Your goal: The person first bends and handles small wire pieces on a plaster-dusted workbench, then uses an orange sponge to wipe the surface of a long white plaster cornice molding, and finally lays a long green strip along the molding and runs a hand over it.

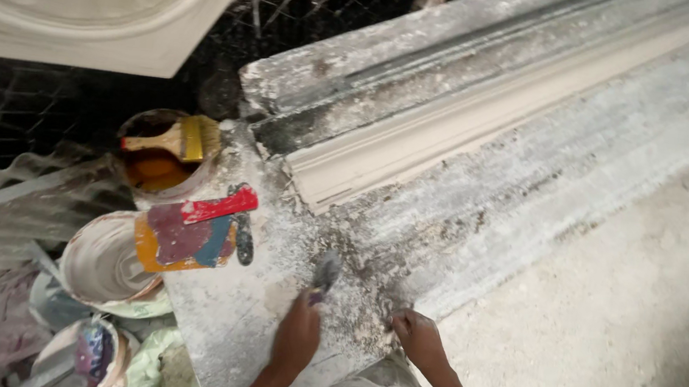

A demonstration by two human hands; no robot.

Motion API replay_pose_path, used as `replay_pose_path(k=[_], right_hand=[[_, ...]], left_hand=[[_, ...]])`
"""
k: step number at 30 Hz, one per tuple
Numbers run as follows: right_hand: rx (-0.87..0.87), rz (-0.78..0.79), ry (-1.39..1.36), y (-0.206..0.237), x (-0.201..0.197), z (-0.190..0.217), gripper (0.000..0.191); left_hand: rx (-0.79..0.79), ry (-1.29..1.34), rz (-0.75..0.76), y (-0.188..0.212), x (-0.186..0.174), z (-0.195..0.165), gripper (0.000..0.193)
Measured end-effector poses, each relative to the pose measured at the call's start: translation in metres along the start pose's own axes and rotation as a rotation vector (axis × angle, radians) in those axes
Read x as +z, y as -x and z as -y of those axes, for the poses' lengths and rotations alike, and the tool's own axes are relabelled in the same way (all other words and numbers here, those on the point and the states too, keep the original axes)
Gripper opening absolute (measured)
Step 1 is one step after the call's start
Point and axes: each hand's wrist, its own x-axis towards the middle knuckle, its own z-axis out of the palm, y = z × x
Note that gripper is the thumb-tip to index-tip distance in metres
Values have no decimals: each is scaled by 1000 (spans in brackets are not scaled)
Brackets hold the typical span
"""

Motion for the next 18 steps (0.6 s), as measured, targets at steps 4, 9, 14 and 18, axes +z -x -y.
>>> replay_pose_path(k=[4,9,14,18], right_hand=[[-77,-19,-68,-32,-7,6,34],[52,119,-123,-104,-38,7,41],[-139,37,-213,-194,-91,-11,30],[-642,-111,31,-252,-130,-24,25]], left_hand=[[-145,221,-351,1,7,41,46],[-249,187,-615,-52,23,49,45],[-218,177,-747,-100,22,18,42],[-321,135,-751,-111,46,-26,42]])
